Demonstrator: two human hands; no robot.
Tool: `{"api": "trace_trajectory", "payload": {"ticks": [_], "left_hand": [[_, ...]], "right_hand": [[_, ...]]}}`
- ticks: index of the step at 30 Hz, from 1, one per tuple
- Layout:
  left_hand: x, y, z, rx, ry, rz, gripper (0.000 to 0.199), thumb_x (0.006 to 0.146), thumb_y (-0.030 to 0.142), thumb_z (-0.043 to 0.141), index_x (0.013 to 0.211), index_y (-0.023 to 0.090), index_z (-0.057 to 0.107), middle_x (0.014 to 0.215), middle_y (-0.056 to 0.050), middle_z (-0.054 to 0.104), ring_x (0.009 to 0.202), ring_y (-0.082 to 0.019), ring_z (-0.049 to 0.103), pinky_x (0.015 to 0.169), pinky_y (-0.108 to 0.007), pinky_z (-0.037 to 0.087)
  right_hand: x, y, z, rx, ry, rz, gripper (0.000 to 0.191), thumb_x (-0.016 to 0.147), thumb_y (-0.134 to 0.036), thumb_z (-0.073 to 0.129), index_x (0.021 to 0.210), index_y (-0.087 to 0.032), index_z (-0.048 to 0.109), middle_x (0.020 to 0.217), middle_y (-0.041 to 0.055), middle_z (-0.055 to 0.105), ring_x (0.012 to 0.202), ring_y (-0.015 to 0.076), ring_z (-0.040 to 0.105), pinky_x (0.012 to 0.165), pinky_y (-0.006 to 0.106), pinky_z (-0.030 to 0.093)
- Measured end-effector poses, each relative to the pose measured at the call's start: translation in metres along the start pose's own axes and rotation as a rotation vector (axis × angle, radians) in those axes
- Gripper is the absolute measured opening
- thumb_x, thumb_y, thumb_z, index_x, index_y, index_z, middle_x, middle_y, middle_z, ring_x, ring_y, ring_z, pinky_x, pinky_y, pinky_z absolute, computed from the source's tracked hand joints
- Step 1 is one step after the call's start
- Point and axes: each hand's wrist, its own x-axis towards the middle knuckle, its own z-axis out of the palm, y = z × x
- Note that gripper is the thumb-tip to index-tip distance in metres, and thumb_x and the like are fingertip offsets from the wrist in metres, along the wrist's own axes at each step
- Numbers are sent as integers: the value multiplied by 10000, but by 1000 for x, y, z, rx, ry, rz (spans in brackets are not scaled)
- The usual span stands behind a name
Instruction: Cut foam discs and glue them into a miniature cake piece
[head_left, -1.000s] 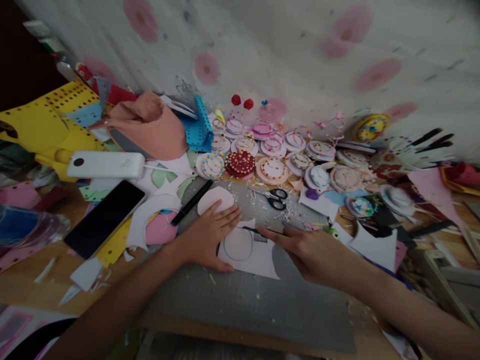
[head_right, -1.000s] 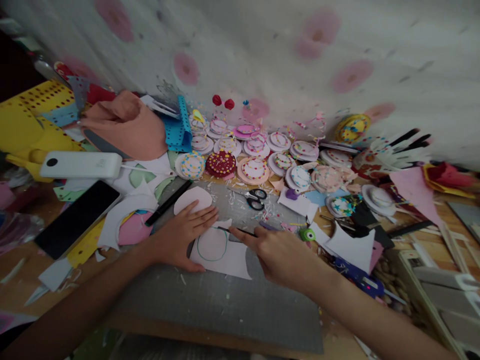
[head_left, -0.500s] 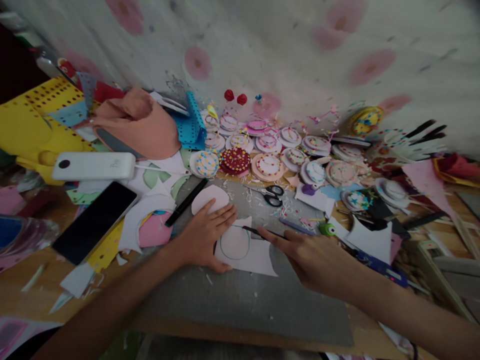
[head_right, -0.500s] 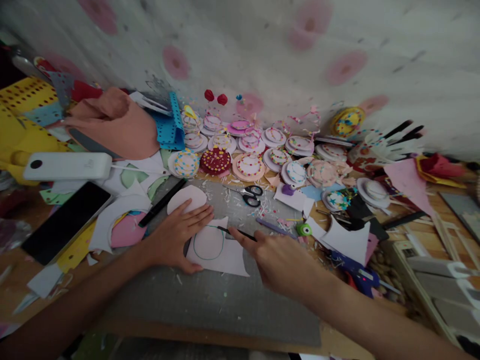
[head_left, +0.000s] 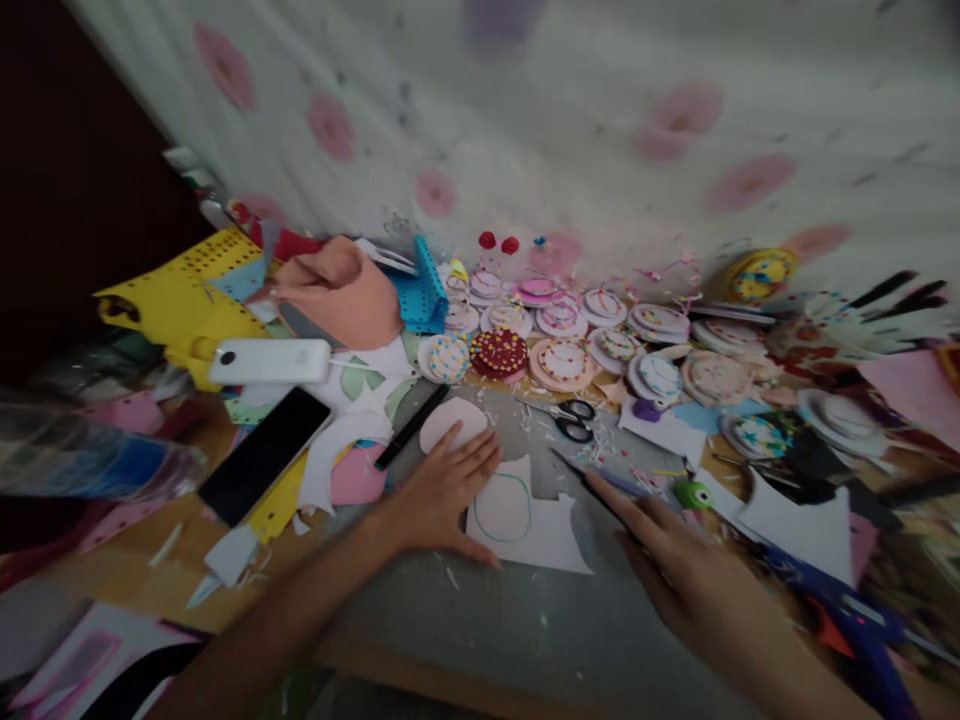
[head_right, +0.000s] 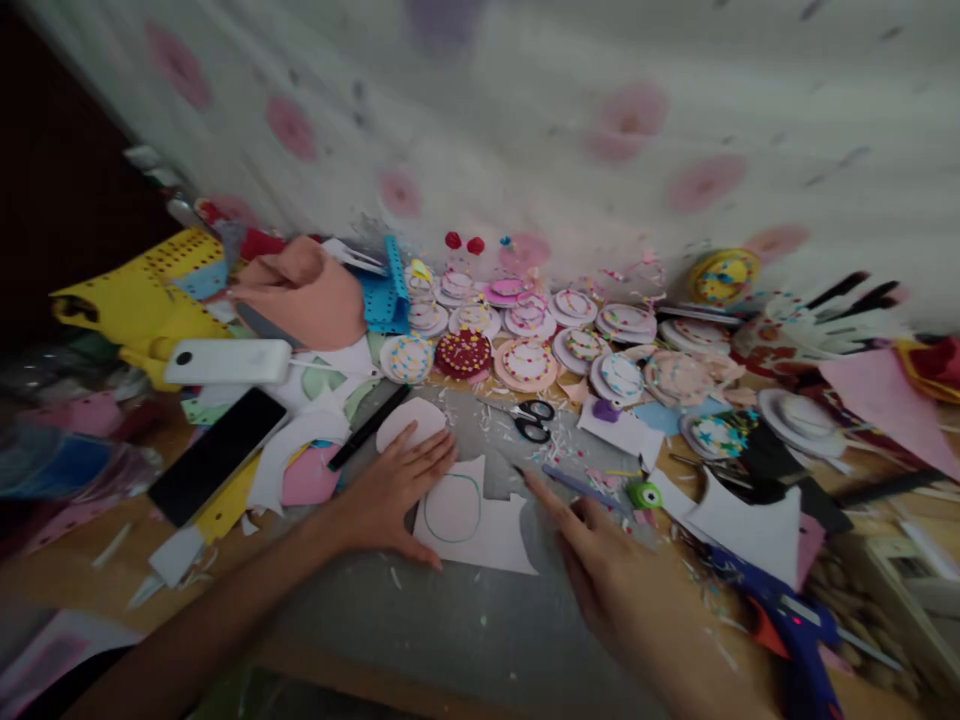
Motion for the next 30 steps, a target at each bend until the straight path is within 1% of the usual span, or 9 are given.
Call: {"api": "trace_trajectory", "payload": {"ticks": [3, 7, 10, 13, 17, 21, 23, 26, 30], "left_hand": [[-25, -1, -21, 40, 128, -97, 880, 847, 647, 535, 1515, 157, 237, 1574, -179, 292, 1457, -295, 273, 1207, -501, 72], [-93, -19, -54, 179, 414, -576, 531, 929, 438, 497, 1393, 187, 435, 1430, -155, 477, 1339, -291, 424, 1134, -440, 295], [-145, -39, -67, 214, 463, -930, 678, 813, 527, 610, 1350, 138, 467, 1354, -199, 484, 1276, -392, 428, 1086, -529, 311], [-173, -53, -69, 161, 462, -1004, 700, 747, 567, 661, 1269, 121, 525, 1244, -190, 550, 1187, -387, 495, 1026, -503, 377], [-174, -63, -70, 87, 506, -1050, 743, 629, 614, 742, 1171, 133, 581, 1146, -184, 598, 1121, -400, 536, 976, -489, 410], [-165, -61, -76, 10, 628, -1091, 695, 526, 575, 810, 1055, 175, 605, 1086, -159, 612, 1118, -420, 534, 979, -502, 390], [-162, -57, -78, -56, 712, -1099, 667, 536, 547, 812, 1053, 200, 574, 1095, -132, 613, 1091, -385, 561, 949, -473, 414], [-160, -52, -81, -196, 852, -1117, 644, 570, 497, 804, 1073, 224, 510, 1056, -86, 628, 1020, -328, 606, 882, -428, 450], [-151, -44, -83, -403, 1051, -1182, 600, 580, 464, 797, 1024, 215, 479, 1039, -76, 609, 1035, -302, 593, 850, -392, 449]], "right_hand": [[-3, 2, 28, -55, 71, 56, 664, 940, -104, 384, 1546, -296, 194, 935, 82, 626, 685, 206, 668, 575, 298, 510], [-3, 6, 58, -82, 128, 60, 654, 936, -99, 376, 1541, -285, 211, 942, 88, 607, 773, 236, 667, 629, 340, 544], [1, 8, 62, -142, 212, 55, 602, 949, -183, 415, 1521, -301, 270, 974, 110, 614, 810, 288, 655, 636, 401, 546], [7, 1, 58, -129, 329, 22, 589, 950, -257, 453, 1512, -284, 279, 1124, 165, 595, 920, 344, 638, 686, 463, 540], [14, -22, 61, 0, 334, -235, 585, 918, -228, 491, 1480, -286, 337, 1220, 146, 604, 1056, 317, 621, 805, 444, 535], [16, -39, 81, -106, 353, -490, 581, 878, -205, 534, 1431, -351, 435, 1329, 110, 594, 1138, 319, 600, 876, 481, 514], [14, -39, 91, -151, 344, -488, 677, 866, -117, 506, 1464, -407, 376, 1382, 93, 563, 1184, 318, 580, 914, 504, 497], [13, -35, 96, -152, 309, -334, 839, 835, 0, 451, 1507, -457, 245, 1419, 90, 528, 1223, 332, 555, 923, 534, 492], [25, -50, 73, 116, 322, -226, 741, 879, -31, 445, 1490, -420, 290, 1420, 108, 489, 1253, 336, 523, 958, 545, 483]]}}
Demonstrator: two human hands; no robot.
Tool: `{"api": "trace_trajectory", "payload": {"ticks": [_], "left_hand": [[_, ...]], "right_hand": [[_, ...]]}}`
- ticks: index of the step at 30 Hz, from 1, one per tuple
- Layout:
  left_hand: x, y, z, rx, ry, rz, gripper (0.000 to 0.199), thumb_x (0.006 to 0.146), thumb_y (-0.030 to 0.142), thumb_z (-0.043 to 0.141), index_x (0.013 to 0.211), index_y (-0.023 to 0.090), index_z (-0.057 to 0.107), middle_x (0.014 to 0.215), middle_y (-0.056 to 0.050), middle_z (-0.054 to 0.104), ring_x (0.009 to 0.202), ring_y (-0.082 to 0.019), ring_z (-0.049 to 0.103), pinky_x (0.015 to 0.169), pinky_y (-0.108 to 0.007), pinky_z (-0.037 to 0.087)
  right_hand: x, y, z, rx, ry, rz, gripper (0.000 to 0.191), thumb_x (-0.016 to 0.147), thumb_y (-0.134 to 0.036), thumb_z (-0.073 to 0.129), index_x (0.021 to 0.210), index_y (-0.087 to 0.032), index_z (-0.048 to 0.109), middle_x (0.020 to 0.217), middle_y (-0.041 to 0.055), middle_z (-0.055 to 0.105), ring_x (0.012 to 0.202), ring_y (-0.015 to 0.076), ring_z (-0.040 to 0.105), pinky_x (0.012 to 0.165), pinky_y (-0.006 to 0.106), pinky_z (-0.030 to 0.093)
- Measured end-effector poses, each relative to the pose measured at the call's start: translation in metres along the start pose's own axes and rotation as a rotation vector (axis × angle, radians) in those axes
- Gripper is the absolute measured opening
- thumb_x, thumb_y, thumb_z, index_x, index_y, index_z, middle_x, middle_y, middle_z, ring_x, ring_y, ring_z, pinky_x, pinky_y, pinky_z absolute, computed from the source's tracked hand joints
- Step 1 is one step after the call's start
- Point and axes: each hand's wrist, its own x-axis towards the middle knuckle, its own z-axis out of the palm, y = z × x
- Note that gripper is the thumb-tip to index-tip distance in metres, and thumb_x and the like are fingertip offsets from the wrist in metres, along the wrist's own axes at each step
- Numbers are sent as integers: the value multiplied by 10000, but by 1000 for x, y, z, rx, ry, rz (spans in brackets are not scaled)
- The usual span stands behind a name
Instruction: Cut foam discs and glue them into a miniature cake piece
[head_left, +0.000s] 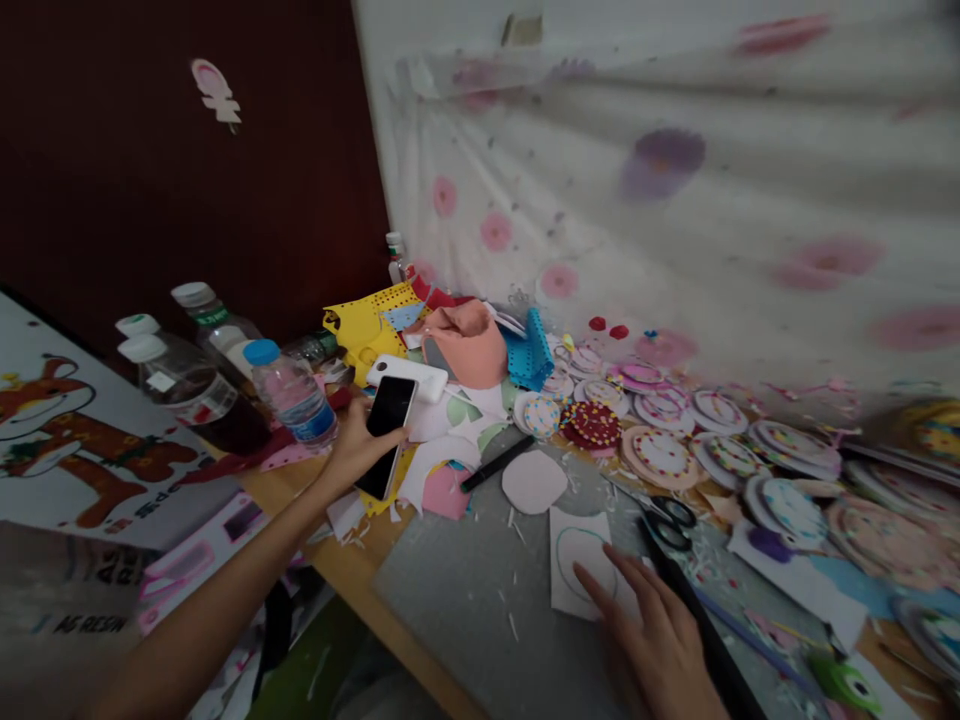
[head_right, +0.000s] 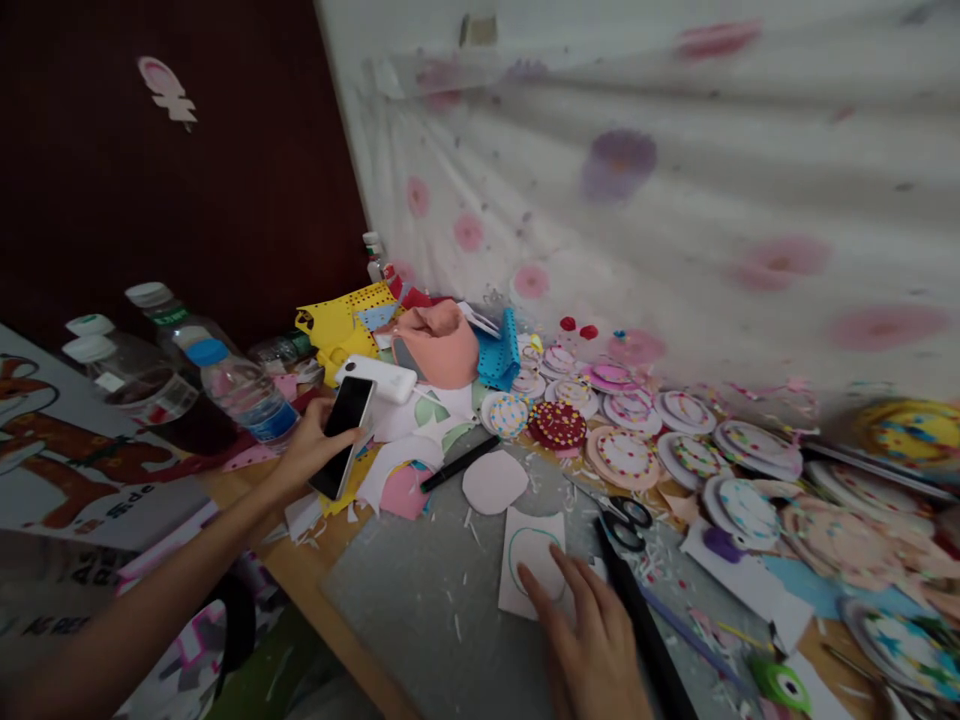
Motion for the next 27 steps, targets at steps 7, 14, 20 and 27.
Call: {"api": "trace_trajectory", "payload": {"ticks": [7, 14, 20, 27], "left_hand": [[-37, 43, 21, -425, -109, -252, 443, 656, 546, 708, 880, 195, 556, 785, -24, 639, 755, -224, 629, 657, -310, 459], [-61, 57, 13, -720, -212, -393, 329, 779, 444, 486, 865, 159, 625, 760, -54, 688, 758, -240, 652, 695, -351, 511], [-69, 64, 8, -873, -162, -503, 275, 808, 391, 474, 863, 162, 616, 769, -58, 690, 788, -235, 652, 731, -357, 515], [-70, 70, 8, -897, -179, -504, 279, 754, 425, 526, 861, 178, 599, 827, -68, 688, 886, -257, 638, 765, -367, 499]], "right_hand": [[120, -100, 4, 1413, -312, 347, 402, 937, -364, 492, 1300, -268, 348, 1252, 102, 550, 988, 196, 643, 809, 364, 574], [156, -134, 58, 1775, -412, 338, 537, 731, -390, 738, 1064, -255, 338, 824, -53, 551, 491, 67, 461, 430, 192, 394], [147, -127, 51, 1770, -358, 361, 551, 723, -375, 734, 1096, -257, 346, 893, -17, 568, 626, 110, 541, 476, 199, 377], [149, -123, 37, 1678, -365, 388, 540, 739, -287, 711, 1136, -247, 346, 790, -42, 562, 641, 129, 572, 508, 217, 391]]}}
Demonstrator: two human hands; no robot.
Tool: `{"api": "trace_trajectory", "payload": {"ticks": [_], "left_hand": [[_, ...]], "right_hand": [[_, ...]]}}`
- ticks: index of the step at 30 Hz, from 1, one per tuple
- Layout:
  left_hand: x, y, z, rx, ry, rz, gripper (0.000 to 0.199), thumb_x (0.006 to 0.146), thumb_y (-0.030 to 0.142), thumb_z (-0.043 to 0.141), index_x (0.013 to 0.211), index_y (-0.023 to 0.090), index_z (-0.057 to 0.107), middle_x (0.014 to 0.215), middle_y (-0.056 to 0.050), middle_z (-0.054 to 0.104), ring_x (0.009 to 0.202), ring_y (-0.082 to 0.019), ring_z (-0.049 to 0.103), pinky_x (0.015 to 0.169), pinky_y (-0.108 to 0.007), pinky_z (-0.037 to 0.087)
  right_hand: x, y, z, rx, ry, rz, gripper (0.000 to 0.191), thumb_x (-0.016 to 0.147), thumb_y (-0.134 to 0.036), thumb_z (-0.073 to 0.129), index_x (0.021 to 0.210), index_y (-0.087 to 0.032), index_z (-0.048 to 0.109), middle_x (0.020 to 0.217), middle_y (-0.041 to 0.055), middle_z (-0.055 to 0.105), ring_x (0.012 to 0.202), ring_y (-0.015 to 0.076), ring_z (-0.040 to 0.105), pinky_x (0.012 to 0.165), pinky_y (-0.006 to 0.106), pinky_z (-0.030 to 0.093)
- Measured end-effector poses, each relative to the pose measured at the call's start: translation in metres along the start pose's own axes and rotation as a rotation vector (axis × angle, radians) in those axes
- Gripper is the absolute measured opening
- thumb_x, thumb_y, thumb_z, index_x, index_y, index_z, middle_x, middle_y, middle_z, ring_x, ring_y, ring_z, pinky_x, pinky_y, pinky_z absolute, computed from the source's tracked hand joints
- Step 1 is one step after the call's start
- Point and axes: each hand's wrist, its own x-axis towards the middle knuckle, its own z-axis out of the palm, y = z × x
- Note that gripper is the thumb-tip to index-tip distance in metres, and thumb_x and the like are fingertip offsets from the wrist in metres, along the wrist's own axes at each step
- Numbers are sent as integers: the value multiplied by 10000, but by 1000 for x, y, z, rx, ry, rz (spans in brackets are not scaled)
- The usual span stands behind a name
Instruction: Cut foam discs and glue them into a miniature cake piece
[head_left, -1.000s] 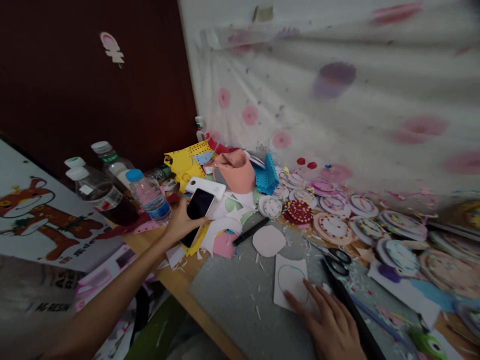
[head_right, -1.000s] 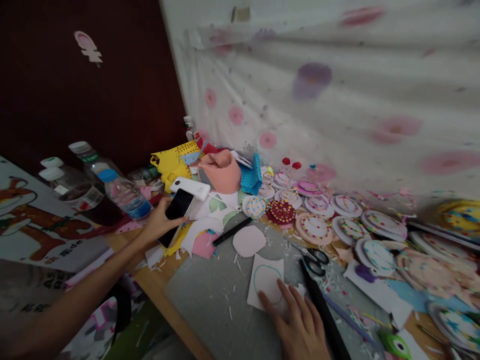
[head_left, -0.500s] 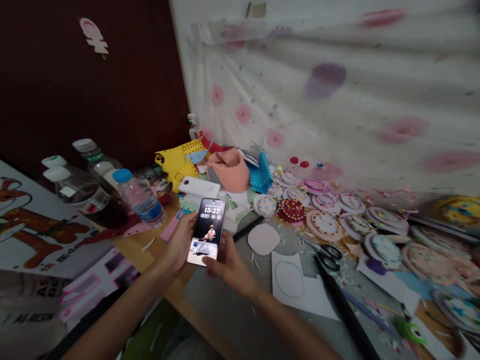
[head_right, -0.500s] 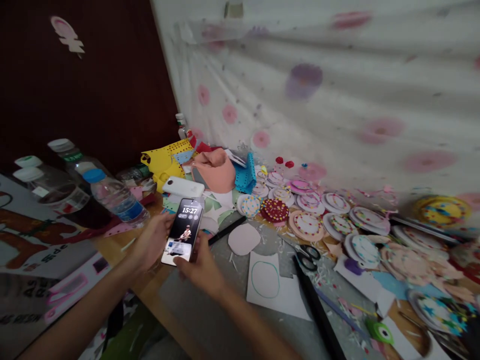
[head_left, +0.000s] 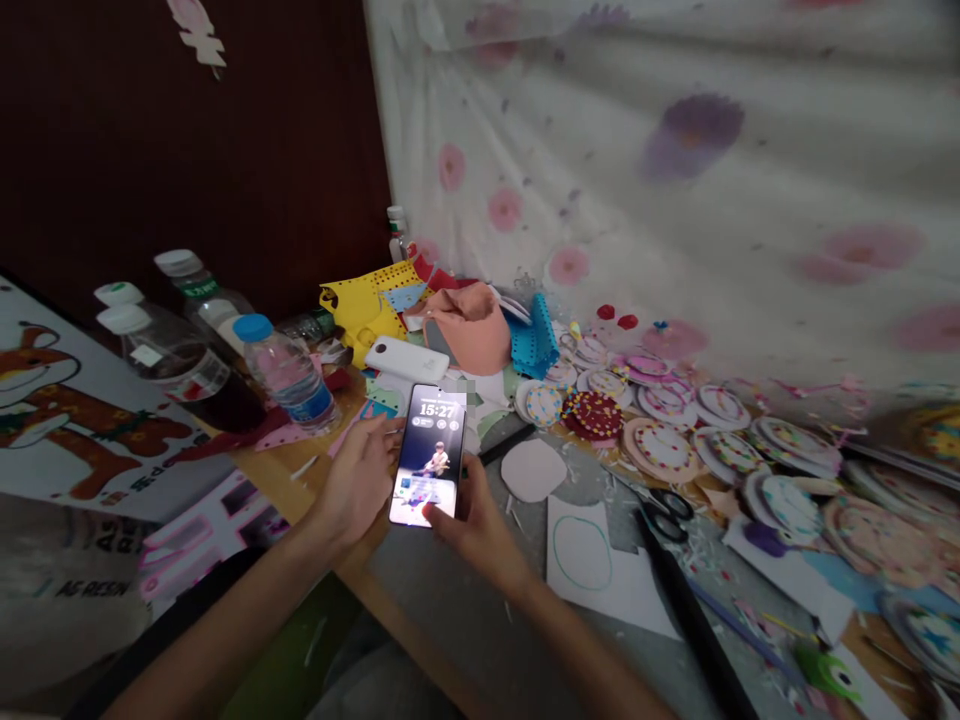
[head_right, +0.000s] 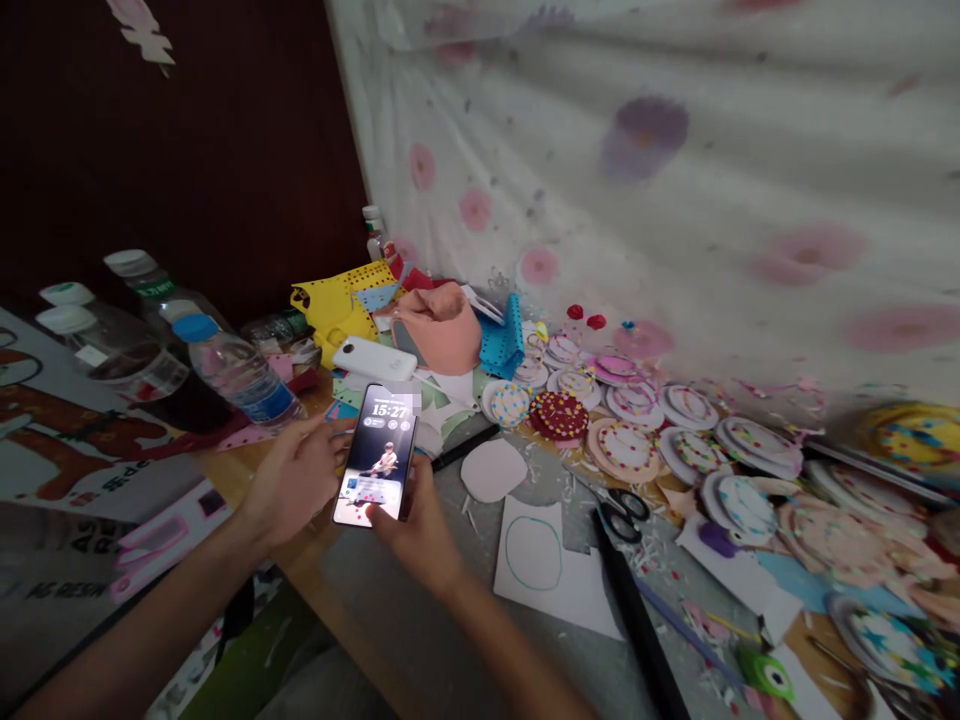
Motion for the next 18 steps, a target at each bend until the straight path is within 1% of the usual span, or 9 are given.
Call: {"api": "trace_trajectory", "payload": {"ticks": [3, 6, 9, 12, 14, 16, 18], "left_hand": [[1, -1, 0, -9, 7, 9, 278, 743, 420, 541, 847, 172, 608, 802, -61, 681, 871, -244, 632, 759, -343, 487], [0, -2, 1, -24, 12, 7, 261, 762, 400, 526, 825, 163, 616, 777, -56, 675, 831, -227, 627, 740, -325, 478], [-1, -2, 3, -25, 20, 13, 248, 770, 364, 505, 825, 152, 622, 775, -58, 672, 800, -222, 623, 731, -328, 476], [-2, -2, 4, -27, 25, 28, 255, 777, 355, 499, 857, 147, 621, 792, -62, 673, 806, -226, 625, 733, -333, 479], [-2, -3, 5, -30, 21, 31, 269, 786, 367, 496, 875, 145, 619, 800, -66, 674, 821, -232, 629, 734, -334, 480], [-1, -3, 5, -32, 12, 23, 274, 798, 378, 490, 876, 148, 615, 806, -69, 675, 841, -241, 634, 731, -337, 482], [-1, -3, 5, -30, 5, 12, 270, 810, 379, 478, 873, 153, 611, 810, -70, 676, 859, -248, 637, 728, -340, 484]], "right_hand": [[0, 2, -1, 0, -3, -9, 543, 743, -310, 719, 1135, -245, 349, 811, -32, 575, 666, 139, 586, 516, 223, 403], [-1, 5, -3, -1, -16, -9, 516, 772, -312, 710, 1137, -243, 352, 819, -28, 580, 682, 136, 592, 511, 214, 399], [-1, 8, -5, -22, -31, -6, 488, 802, -303, 694, 1150, -242, 357, 818, -21, 590, 706, 145, 606, 508, 211, 396], [-2, 8, -5, -25, -24, -3, 493, 798, -312, 703, 1149, -249, 363, 841, -4, 623, 719, 160, 615, 511, 219, 400], [-3, 6, -4, -36, -19, 6, 501, 791, -326, 713, 1153, -254, 372, 869, 7, 645, 683, 155, 605, 508, 223, 408], [-4, 3, -5, -51, -11, 22, 476, 802, -371, 696, 1153, -258, 396, 871, 10, 657, 606, 140, 580, 489, 231, 416], [-4, -1, -7, -92, 35, 34, 390, 830, -451, 637, 1114, -248, 464, 776, -5, 642, 527, 134, 546, 457, 240, 413]]}}
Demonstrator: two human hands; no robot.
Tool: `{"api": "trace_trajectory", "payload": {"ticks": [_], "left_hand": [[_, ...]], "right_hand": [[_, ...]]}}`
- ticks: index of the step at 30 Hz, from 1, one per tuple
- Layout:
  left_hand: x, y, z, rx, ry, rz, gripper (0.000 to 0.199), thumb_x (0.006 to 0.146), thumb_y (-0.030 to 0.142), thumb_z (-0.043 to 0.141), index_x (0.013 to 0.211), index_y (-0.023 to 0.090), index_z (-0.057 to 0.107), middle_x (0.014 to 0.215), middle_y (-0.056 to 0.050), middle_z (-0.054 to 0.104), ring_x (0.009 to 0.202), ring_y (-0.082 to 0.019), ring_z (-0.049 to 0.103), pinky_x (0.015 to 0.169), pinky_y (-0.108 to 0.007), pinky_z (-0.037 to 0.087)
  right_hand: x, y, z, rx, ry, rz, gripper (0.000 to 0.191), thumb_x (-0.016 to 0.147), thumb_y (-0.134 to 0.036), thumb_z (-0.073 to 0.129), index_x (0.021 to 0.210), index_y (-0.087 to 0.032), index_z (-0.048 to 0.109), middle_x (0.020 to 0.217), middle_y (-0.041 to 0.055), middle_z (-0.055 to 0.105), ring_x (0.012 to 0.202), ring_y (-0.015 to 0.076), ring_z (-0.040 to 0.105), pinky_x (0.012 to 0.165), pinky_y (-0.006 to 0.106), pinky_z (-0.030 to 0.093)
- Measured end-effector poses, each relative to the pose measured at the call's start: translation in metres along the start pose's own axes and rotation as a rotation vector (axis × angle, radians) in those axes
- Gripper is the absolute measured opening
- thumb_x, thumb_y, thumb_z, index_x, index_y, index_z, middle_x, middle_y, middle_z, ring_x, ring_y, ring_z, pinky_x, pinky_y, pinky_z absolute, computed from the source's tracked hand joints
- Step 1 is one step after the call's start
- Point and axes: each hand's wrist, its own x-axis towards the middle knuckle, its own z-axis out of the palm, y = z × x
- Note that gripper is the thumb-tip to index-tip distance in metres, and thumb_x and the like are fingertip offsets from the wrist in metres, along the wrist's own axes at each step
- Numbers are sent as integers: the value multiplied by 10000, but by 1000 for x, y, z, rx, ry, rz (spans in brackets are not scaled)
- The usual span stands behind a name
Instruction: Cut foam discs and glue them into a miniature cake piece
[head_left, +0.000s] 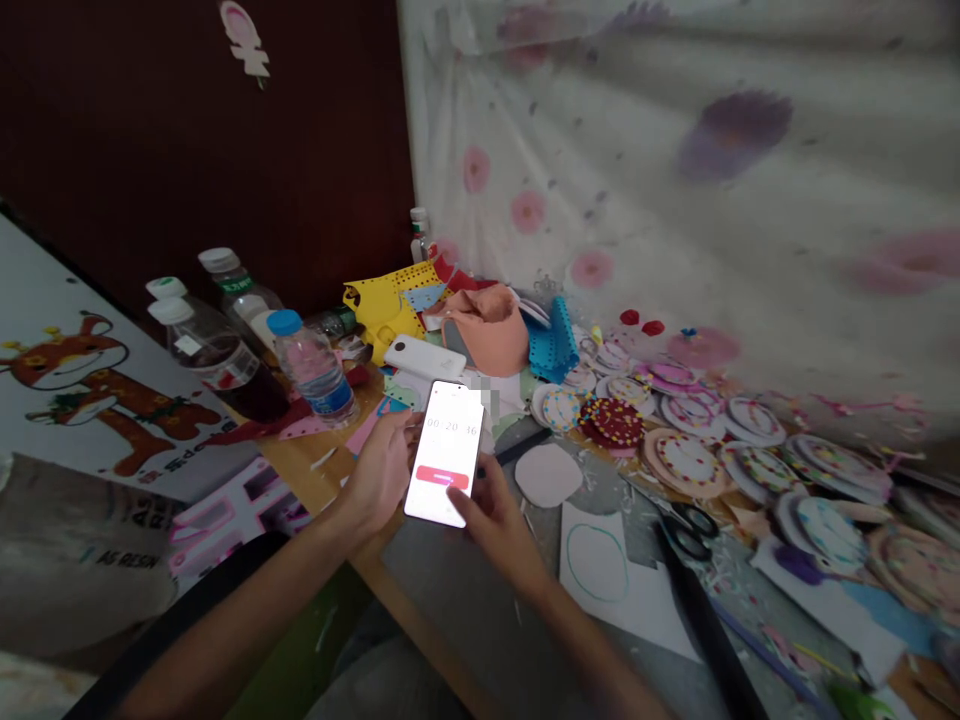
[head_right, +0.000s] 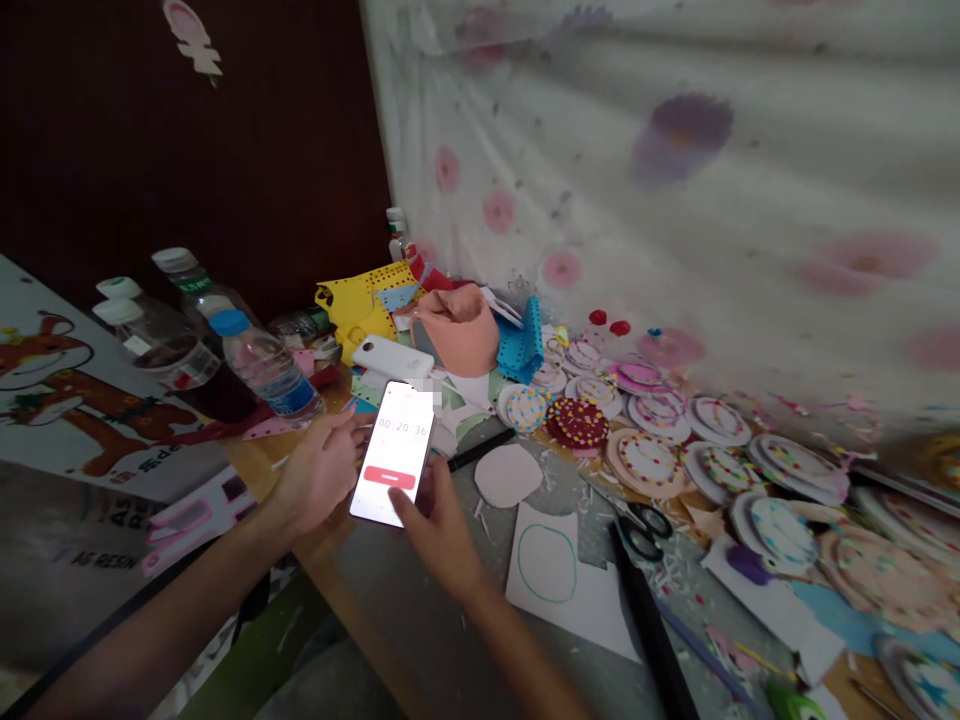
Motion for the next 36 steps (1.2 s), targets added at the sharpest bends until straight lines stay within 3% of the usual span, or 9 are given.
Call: {"api": "trace_trajectory", "payload": {"ticks": [4, 7, 14, 25, 32, 36], "left_hand": [[-2, -1, 1, -8, -1, -30, 259, 812, 378, 483, 869, 158, 607, 820, -72, 677, 877, -257, 640, 746, -352, 490], [-9, -5, 1, -26, -28, -36, 266, 775, 390, 529, 878, 160, 616, 838, -79, 684, 912, -278, 637, 771, -373, 495], [-26, -9, 4, -88, -64, -34, 325, 687, 380, 628, 934, 170, 650, 962, -83, 697, 1086, -306, 588, 905, -389, 469], [-28, -6, 8, -100, -73, -56, 263, 732, 361, 587, 914, 182, 651, 968, -81, 694, 1109, -300, 580, 952, -400, 448], [-25, -6, 6, -65, -83, -64, 284, 769, 369, 543, 932, 166, 656, 950, -94, 694, 1086, -308, 593, 929, -415, 459], [-24, -5, 4, -66, -85, -75, 279, 763, 372, 564, 928, 165, 653, 985, -97, 694, 1098, -303, 589, 919, -403, 463]], "right_hand": [[5, -3, -8, -79, 151, -3, 335, 871, -533, 512, 920, -213, 601, 672, 3, 604, 516, 145, 544, 459, 259, 431], [8, -3, -12, -82, 166, -1, 348, 849, -536, 534, 797, -200, 602, 667, 18, 627, 524, 156, 563, 452, 264, 435], [5, -9, -7, -72, 158, -20, 350, 745, -444, 660, 973, -179, 668, 986, 94, 754, 818, 245, 696, 700, 352, 532], [4, -12, -8, -93, 178, -35, 330, 758, -436, 659, 958, -175, 681, 946, 88, 758, 770, 235, 683, 657, 336, 507], [-3, -16, -17, 71, 135, 128, 500, 808, -654, 504, 826, -175, 647, 723, 53, 677, 604, 183, 614, 530, 280, 448], [-4, -19, -20, 79, 96, 142, 465, 698, -607, 665, 881, -180, 673, 750, 39, 687, 616, 183, 617, 530, 271, 461]]}}
